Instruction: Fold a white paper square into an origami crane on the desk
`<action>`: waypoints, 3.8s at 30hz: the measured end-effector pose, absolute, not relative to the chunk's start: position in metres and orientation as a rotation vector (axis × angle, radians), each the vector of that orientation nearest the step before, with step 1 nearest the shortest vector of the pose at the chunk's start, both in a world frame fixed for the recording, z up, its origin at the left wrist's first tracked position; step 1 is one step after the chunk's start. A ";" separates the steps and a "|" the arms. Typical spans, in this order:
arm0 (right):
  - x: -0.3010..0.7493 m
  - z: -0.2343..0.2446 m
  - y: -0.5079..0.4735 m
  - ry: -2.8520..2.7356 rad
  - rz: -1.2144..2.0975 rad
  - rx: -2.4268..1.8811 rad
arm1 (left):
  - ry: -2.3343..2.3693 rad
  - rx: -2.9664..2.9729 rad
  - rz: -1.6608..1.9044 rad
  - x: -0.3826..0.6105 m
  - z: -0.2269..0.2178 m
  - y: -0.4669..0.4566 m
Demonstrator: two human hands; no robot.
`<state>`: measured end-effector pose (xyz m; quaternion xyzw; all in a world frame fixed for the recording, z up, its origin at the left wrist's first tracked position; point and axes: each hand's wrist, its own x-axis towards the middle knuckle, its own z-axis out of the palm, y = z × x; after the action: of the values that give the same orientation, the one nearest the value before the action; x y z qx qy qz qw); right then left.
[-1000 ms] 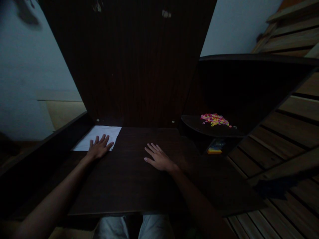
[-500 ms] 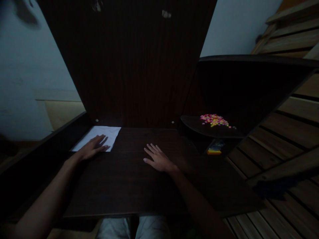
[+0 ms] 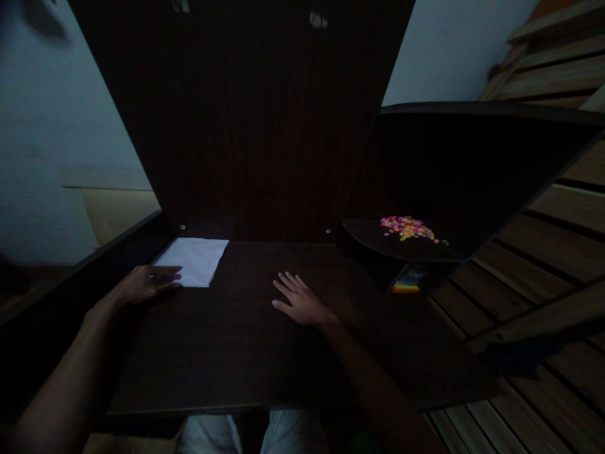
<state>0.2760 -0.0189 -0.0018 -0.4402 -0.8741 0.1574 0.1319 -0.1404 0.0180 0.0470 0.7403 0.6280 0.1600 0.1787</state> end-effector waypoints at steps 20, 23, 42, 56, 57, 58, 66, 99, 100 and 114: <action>0.276 0.000 -0.020 -2.544 0.435 -1.285 | 1.951 2.071 0.712 -0.138 0.053 0.017; 0.276 -0.001 -0.020 -2.538 0.437 -1.275 | 1.925 2.048 0.796 -0.136 0.058 0.014; 0.275 0.000 -0.020 -2.519 0.475 -1.279 | 1.852 1.547 1.728 -0.113 0.074 0.001; 0.270 0.004 -0.011 -1.843 0.966 -1.064 | 1.040 0.729 1.825 -0.069 0.072 0.012; 0.270 0.005 -0.010 -1.778 1.042 -1.011 | 1.057 0.748 1.780 -0.060 0.067 0.014; 0.270 0.006 -0.010 -1.727 1.106 -0.971 | 1.076 0.763 1.738 -0.052 0.062 0.015; 0.271 0.008 -0.020 -1.572 1.219 -1.021 | 1.229 1.050 1.435 0.002 0.035 0.015; 0.275 0.030 -0.008 -0.830 1.406 -0.846 | 1.573 2.182 1.077 -0.025 0.017 0.037; 0.275 0.032 -0.010 -0.815 1.409 -0.836 | 1.487 2.014 1.178 -0.020 0.021 0.032; 0.269 0.033 -0.017 -0.738 1.565 -0.790 | 0.721 1.002 1.068 0.023 0.035 -0.014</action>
<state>0.2689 -0.0169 0.0333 -0.3383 -0.3159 0.6697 0.5807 0.0228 -0.0135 0.0345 0.4470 0.3220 0.4767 0.6850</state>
